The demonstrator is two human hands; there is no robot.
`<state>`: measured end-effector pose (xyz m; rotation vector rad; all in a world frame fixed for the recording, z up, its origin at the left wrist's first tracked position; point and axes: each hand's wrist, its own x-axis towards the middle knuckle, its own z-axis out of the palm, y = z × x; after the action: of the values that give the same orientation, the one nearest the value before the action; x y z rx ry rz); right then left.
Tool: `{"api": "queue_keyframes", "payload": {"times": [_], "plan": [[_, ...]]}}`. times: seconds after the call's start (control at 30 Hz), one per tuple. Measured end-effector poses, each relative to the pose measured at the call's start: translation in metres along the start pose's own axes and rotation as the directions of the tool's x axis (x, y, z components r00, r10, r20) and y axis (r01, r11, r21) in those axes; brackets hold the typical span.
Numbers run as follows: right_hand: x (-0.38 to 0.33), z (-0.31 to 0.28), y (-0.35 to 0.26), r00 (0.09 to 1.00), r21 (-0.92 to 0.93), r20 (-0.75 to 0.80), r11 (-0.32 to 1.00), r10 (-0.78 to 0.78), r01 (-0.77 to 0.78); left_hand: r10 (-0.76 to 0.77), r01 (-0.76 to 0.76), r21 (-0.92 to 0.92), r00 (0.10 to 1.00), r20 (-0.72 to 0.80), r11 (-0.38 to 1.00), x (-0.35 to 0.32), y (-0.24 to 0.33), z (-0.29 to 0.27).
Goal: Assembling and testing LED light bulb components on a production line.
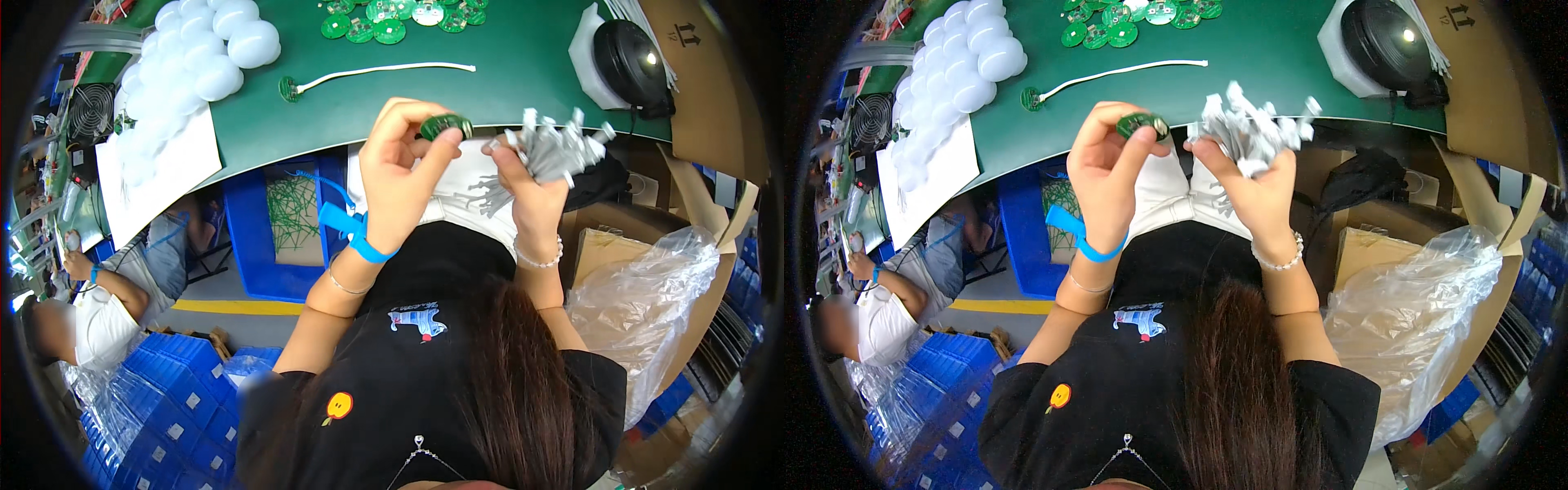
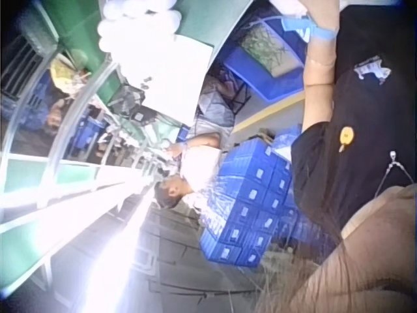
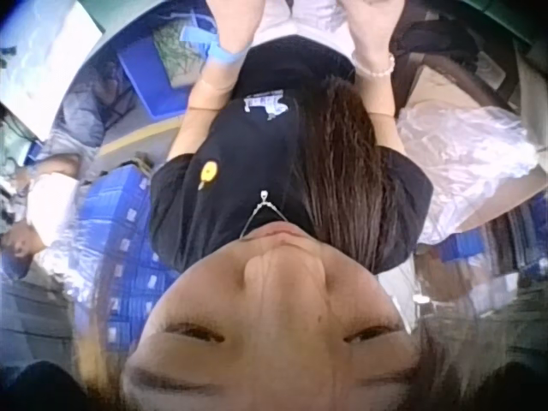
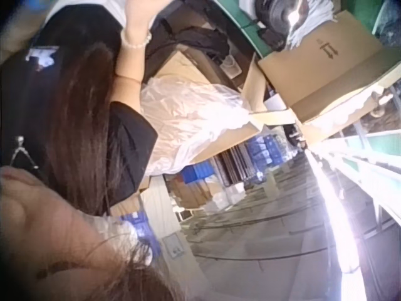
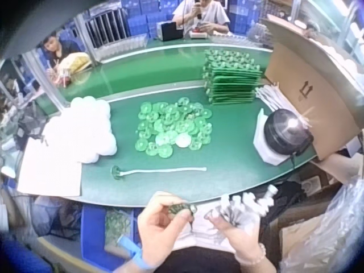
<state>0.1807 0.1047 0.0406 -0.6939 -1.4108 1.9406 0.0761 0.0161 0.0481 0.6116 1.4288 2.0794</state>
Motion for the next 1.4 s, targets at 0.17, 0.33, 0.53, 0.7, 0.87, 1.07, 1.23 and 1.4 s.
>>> {"api": "queue_keyframes", "payload": {"times": [0.17, 0.33, 0.53, 0.7, 0.87, 1.07, 1.23, 1.4], "plan": [[-0.003, -0.005, -0.008, 0.881, -0.52, 0.292, 0.711, -0.372, 0.472, 0.065, -0.066, 0.181, 0.998, 0.014, 0.981, -0.016, 0.01, -0.002], [-0.006, 0.009, -0.02, 0.703, -0.665, 0.417, 0.333, -0.576, 0.668, 0.322, -0.346, 0.43, 0.938, 0.131, 0.834, -0.021, 0.013, -0.01], [-0.012, 0.005, -0.025, 0.65, -0.688, 0.481, 0.205, -0.589, 0.696, 0.397, -0.468, 0.51, 0.883, 0.249, 0.722, -0.023, 0.022, -0.009], [-0.01, 0.006, -0.022, 0.641, -0.663, 0.495, 0.222, -0.587, 0.715, 0.398, -0.47, 0.503, 0.882, 0.251, 0.725, -0.023, 0.019, -0.01], [-0.011, 0.007, -0.018, 0.637, -0.706, 0.466, 0.177, -0.614, 0.686, 0.406, -0.515, 0.552, 0.857, 0.318, 0.655, -0.021, 0.021, -0.011], [-0.003, 0.01, -0.017, 0.574, -0.675, 0.538, 0.092, -0.617, 0.732, 0.385, -0.502, 0.567, 0.865, 0.322, 0.653, -0.021, 0.02, -0.016], [-0.003, 0.011, -0.022, 0.561, -0.646, 0.567, 0.097, -0.603, 0.757, 0.262, -0.45, 0.549, 0.884, 0.388, 0.704, -0.024, 0.027, -0.023], [0.003, 0.007, -0.021, 0.626, -0.615, 0.622, 0.201, -0.47, 0.762, 0.304, -0.456, 0.585, 0.888, 0.344, 0.671, -0.022, 0.02, -0.028]]}}
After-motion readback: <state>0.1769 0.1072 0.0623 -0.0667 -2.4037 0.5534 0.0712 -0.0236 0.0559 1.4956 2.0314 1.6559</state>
